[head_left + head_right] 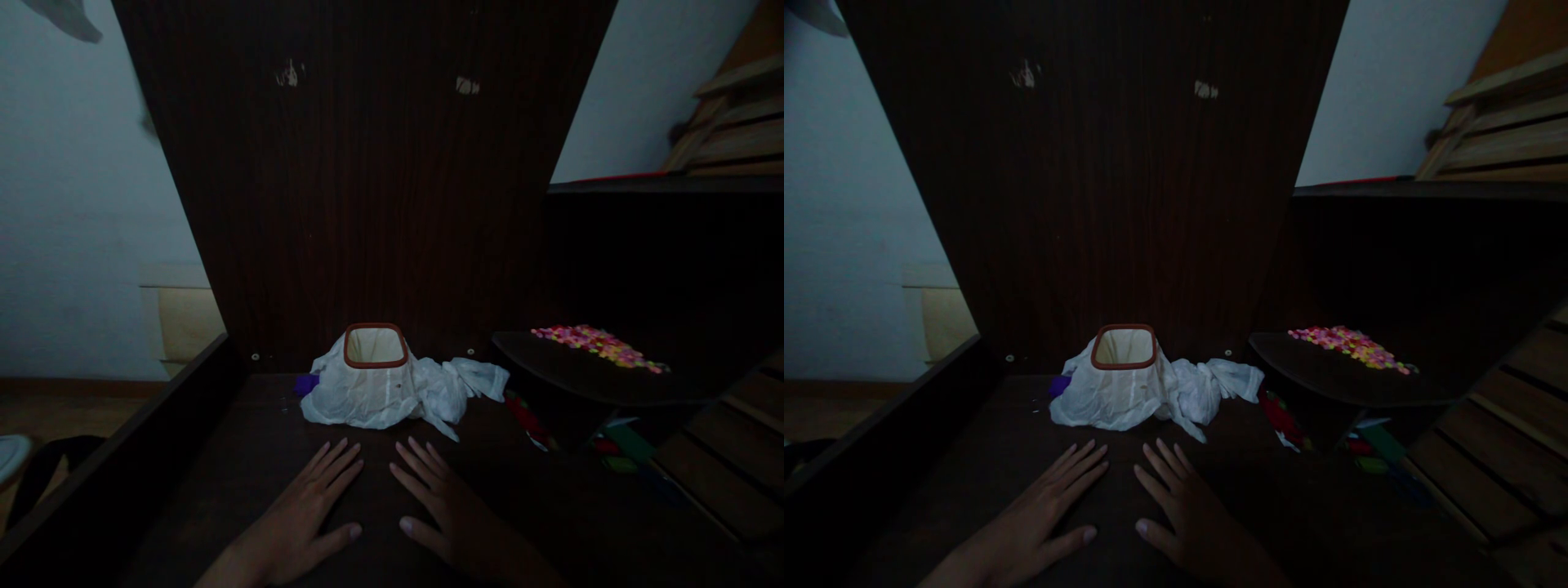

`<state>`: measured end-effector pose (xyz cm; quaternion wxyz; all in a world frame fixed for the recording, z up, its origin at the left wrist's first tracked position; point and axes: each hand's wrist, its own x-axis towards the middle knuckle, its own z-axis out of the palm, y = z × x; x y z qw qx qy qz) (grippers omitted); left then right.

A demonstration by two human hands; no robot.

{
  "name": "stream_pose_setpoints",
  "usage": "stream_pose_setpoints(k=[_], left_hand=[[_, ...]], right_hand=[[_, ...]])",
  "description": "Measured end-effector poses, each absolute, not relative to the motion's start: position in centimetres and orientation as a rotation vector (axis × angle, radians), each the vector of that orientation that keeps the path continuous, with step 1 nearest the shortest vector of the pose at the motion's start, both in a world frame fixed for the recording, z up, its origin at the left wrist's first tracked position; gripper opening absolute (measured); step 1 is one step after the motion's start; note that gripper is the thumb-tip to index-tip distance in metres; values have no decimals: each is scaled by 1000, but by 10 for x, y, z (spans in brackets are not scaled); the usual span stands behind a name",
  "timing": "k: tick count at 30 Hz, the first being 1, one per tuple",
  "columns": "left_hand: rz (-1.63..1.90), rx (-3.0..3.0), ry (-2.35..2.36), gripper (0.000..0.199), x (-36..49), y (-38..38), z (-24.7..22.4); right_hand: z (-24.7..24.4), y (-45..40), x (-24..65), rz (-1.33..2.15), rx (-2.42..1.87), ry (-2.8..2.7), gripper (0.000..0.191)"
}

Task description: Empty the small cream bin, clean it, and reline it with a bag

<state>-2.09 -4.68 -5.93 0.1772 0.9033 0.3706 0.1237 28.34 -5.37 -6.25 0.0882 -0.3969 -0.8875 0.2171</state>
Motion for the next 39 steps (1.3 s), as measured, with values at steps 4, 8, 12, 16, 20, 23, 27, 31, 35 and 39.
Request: stream_pose_setpoints(k=[4,8,12,16,20,23,27,31,35,39], left_hand=[[309,2536,1068,72,-21,-47,-59],[314,2539,1051,71,-20,-47,-59],[296,2539,1062,71,-20,-47,-60],[334,2549,1042,71,-20,-47,-60],[357,2540,1046,71,-21,-46,-61],[379,2538,1028,72,-21,-46,-61],[357,2526,1035,72,-20,-45,-61],[353,2529,1032,72,-21,-45,-61],[361,2541,1035,71,-20,-45,-61],[326,2543,1051,70,-19,-46,-61]], right_hand=[[-62,-54,282,636,-1156,-2621,65],[-64,-53,283,640,-1153,-2621,66],[-67,-52,284,635,-1142,-2617,66],[-66,-52,284,636,-1146,-2622,66],[-65,-52,284,635,-1144,-2619,66],[-66,-52,284,644,-1144,-2622,66],[-66,-52,284,657,-1133,-2619,67],[-64,-52,284,658,-1140,-2618,67],[-62,-54,283,658,-1148,-2619,66],[-62,-54,283,652,-1168,-2625,66]])
